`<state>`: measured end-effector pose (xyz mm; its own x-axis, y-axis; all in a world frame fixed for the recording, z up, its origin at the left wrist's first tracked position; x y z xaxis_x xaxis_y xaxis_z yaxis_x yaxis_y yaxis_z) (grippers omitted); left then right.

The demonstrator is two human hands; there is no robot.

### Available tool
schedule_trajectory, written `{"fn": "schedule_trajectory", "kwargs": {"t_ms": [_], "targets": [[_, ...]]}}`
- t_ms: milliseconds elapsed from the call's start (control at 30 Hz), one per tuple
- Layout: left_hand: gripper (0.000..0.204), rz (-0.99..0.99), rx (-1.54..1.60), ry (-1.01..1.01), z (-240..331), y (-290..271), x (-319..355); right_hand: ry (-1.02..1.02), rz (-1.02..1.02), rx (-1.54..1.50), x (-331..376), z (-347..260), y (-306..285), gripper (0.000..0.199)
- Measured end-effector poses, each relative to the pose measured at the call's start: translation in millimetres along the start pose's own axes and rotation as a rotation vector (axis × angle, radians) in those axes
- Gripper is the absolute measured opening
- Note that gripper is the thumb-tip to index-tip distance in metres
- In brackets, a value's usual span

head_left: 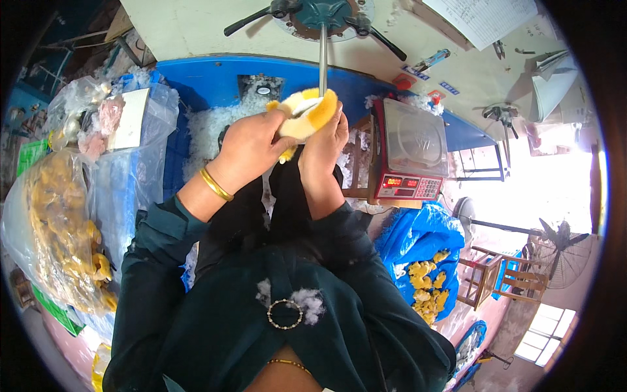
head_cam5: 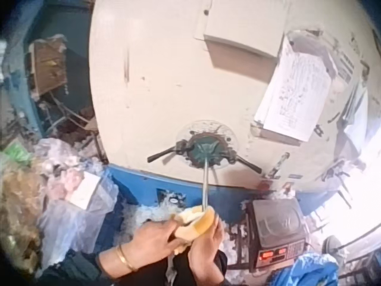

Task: The person repeatedly picks up yellow rubber duck toys and stuffs white cotton into them using a metal rod. The person then places the stuffed ducks onto a digital scale.

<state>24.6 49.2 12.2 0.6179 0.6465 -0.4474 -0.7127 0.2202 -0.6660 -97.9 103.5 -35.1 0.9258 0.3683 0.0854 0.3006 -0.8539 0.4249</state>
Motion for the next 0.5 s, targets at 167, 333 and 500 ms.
{"fn": "schedule_trajectory", "kwargs": {"t_ms": [167, 333, 500], "targets": [[0.038, -0.016, 0.046, -0.031, 13.8, -1.0, 18.6, -0.253, -0.220, 0.492, 26.1, -24.5, -14.1, 0.026], [0.041, 0.110, 0.159, -0.231, 14.2, -8.0, 22.9, 0.401, -0.294, 0.111, 0.4, -37.3, -16.6, 0.037], [0.045, -0.231, 0.920, -0.783, -3.0, 23.2, 6.9, 0.901, -0.675, -0.316, -64.0, 25.3, 13.8, 0.034]]}}
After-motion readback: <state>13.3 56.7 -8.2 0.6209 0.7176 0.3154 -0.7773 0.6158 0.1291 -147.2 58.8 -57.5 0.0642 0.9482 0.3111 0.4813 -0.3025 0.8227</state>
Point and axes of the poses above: each hand's wrist, its own x-axis away from the middle knuckle, its own y-axis out of the palm, z = x × y, the point moved 4 cm from there along -x, towards the middle knuckle, and after that the axes turned 10 degrees about z, right-handed, at the moved point
